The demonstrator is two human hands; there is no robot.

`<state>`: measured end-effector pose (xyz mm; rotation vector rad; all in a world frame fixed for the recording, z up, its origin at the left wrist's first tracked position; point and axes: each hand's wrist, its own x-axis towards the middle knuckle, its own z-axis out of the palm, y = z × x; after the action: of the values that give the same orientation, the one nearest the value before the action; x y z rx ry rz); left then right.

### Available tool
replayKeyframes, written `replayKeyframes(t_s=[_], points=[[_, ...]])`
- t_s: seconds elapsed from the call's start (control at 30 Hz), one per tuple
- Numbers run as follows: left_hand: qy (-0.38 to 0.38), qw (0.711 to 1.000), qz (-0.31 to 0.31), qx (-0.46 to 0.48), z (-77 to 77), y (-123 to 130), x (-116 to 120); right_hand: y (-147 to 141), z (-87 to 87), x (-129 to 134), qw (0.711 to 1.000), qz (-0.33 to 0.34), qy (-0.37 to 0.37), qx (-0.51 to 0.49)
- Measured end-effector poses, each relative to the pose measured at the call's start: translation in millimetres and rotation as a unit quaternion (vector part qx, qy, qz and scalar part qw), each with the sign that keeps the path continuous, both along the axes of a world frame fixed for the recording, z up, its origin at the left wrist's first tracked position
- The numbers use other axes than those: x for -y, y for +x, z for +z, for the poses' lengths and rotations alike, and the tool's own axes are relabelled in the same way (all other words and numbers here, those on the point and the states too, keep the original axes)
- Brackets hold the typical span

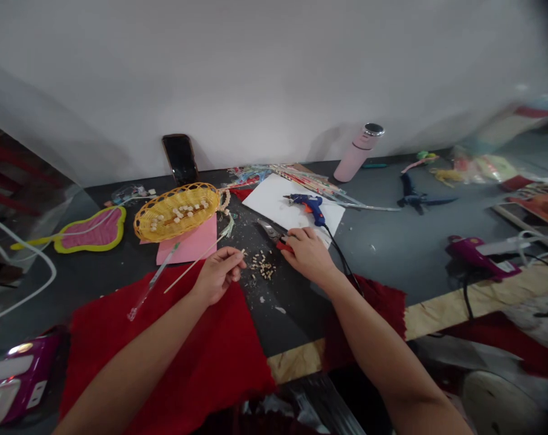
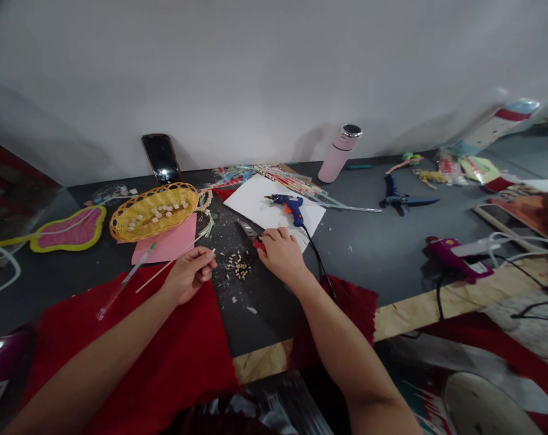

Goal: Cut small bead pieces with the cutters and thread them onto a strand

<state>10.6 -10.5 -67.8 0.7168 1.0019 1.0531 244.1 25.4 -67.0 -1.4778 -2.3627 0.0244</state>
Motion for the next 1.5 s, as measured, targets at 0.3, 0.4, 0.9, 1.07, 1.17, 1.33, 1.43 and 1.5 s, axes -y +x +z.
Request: replayKeyframes(t_s=[0.3, 0.4, 0.9, 1.07, 1.17, 1.33, 1.43, 1.5], points=[[-0.002, 0.999, -0.001, 0.05, -1.1, -3.6, -1.1, 1.9, 8.2, -4.0, 0.859, -0.018, -0.213, -0.465], [-0.001, 0.998, 0.0, 0.067, 1.6, -4.8, -3.2, -1.6, 11.8, 1.6, 0.804, 0.043, -0.278, -0.524], [0.05, 0.993, 0.077, 0.07, -6.9, -18.5, -14.8, -17.8, 15.0, 17.8, 0.988, 0.138, -0.073, 0.018], [0.059, 0.993, 0.078, 0.072, -8.5, -16.8, -14.9, -22.0, 16.0, 20.8, 0.985, 0.152, -0.081, 0.02], [0.062, 0.993, 0.081, 0.063, -9.9, -16.1, -14.5, -23.8, 16.7, 22.4, 0.983, 0.156, -0.089, 0.022], [0.06, 0.994, 0.079, 0.036, -11.8, -15.9, -13.6, -26.1, 19.6, 24.9, 0.982, 0.164, -0.088, 0.022], [0.064, 0.994, 0.078, 0.03, -12.5, -15.9, -13.5, -27.7, 20.9, 25.9, 0.981, 0.17, -0.088, 0.016], [0.065, 0.994, 0.076, 0.031, -12.7, -15.6, -13.6, -28.6, 21.0, 26.1, 0.98, 0.178, -0.088, 0.011]])
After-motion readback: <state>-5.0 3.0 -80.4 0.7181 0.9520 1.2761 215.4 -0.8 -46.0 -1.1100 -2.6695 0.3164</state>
